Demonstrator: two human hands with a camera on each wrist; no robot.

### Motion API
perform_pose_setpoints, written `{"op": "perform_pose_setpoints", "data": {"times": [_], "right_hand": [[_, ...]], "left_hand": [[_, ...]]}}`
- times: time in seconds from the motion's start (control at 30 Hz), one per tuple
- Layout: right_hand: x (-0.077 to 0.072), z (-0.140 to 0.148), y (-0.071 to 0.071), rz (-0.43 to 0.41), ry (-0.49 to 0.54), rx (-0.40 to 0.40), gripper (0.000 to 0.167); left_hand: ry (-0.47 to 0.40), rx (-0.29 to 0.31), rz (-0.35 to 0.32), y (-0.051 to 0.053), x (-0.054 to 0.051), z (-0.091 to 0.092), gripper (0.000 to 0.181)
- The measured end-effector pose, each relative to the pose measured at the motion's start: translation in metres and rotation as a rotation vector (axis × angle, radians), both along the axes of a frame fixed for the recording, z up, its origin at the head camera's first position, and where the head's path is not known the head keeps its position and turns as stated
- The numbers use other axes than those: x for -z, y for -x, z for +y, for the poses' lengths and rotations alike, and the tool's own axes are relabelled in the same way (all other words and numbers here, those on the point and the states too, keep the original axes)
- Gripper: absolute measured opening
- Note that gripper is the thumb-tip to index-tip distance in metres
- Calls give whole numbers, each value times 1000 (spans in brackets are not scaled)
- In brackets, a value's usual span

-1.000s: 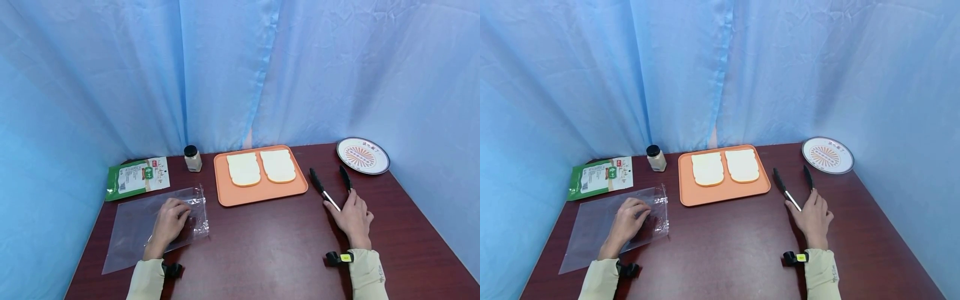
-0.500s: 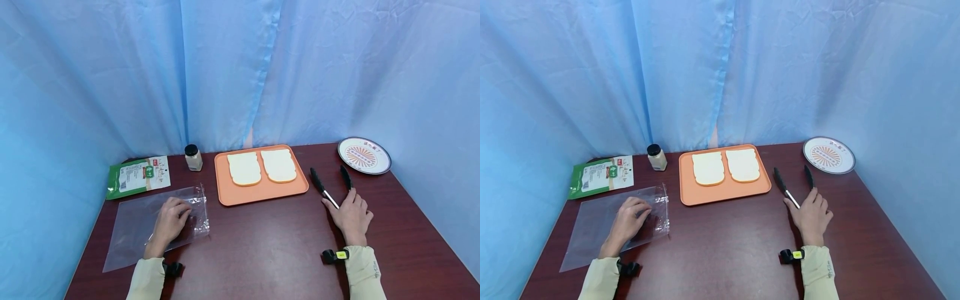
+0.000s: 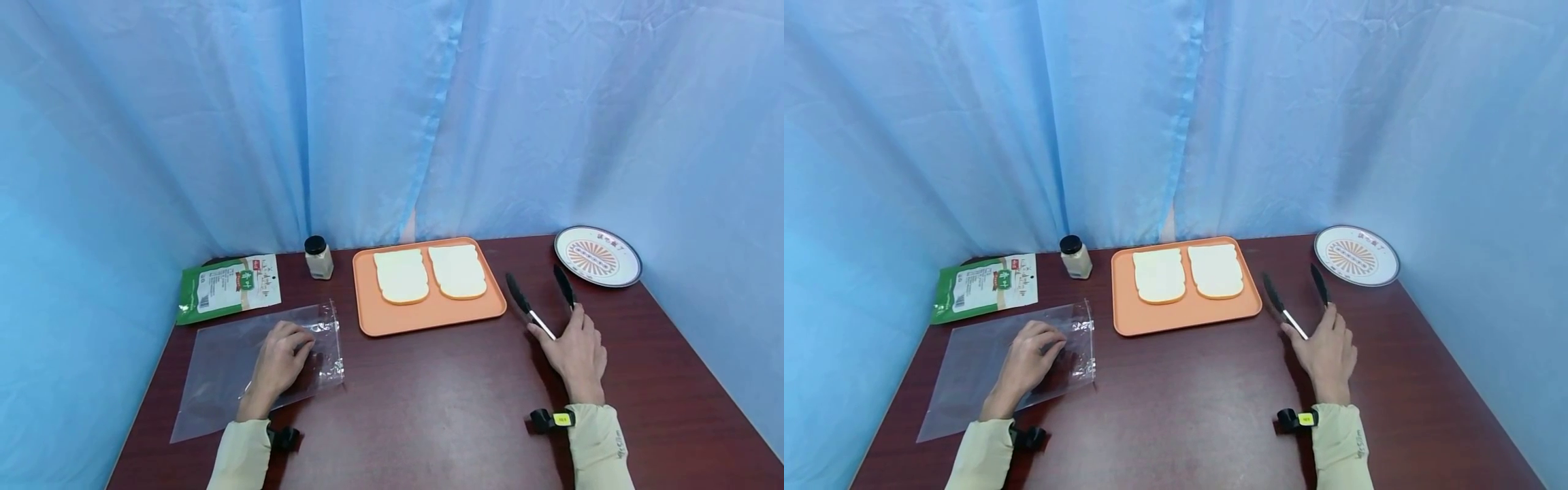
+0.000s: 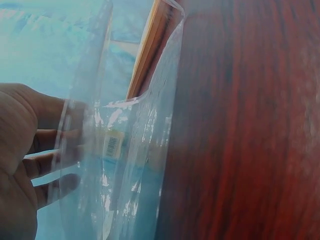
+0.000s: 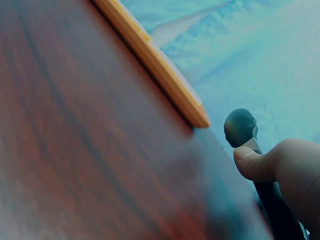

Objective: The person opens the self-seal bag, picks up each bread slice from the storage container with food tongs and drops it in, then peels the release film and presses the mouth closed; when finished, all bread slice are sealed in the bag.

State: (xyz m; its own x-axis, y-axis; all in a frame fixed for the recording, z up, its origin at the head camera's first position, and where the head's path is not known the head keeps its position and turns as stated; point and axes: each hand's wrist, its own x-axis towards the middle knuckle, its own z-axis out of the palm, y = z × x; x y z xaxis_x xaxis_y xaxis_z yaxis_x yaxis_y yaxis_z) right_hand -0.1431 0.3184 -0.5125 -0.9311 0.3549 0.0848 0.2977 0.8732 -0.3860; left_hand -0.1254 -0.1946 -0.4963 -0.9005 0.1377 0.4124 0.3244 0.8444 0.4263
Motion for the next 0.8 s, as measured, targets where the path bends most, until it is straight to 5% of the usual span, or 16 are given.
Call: {"op": "perform_pose_setpoints", "data": {"times": [0.2, 0.43, 0.8], "right_hand": [[-13, -11, -1, -21, 55, -18, 113], [-20, -26, -2, 48, 83, -45, 113], [-33, -62, -6, 50, 54, -140, 113]], "left_hand": [[2, -2, 4, 1, 0, -1, 8], [9, 8, 38, 0, 1, -1, 9], [3, 10, 34, 1, 1, -3, 9]]}}
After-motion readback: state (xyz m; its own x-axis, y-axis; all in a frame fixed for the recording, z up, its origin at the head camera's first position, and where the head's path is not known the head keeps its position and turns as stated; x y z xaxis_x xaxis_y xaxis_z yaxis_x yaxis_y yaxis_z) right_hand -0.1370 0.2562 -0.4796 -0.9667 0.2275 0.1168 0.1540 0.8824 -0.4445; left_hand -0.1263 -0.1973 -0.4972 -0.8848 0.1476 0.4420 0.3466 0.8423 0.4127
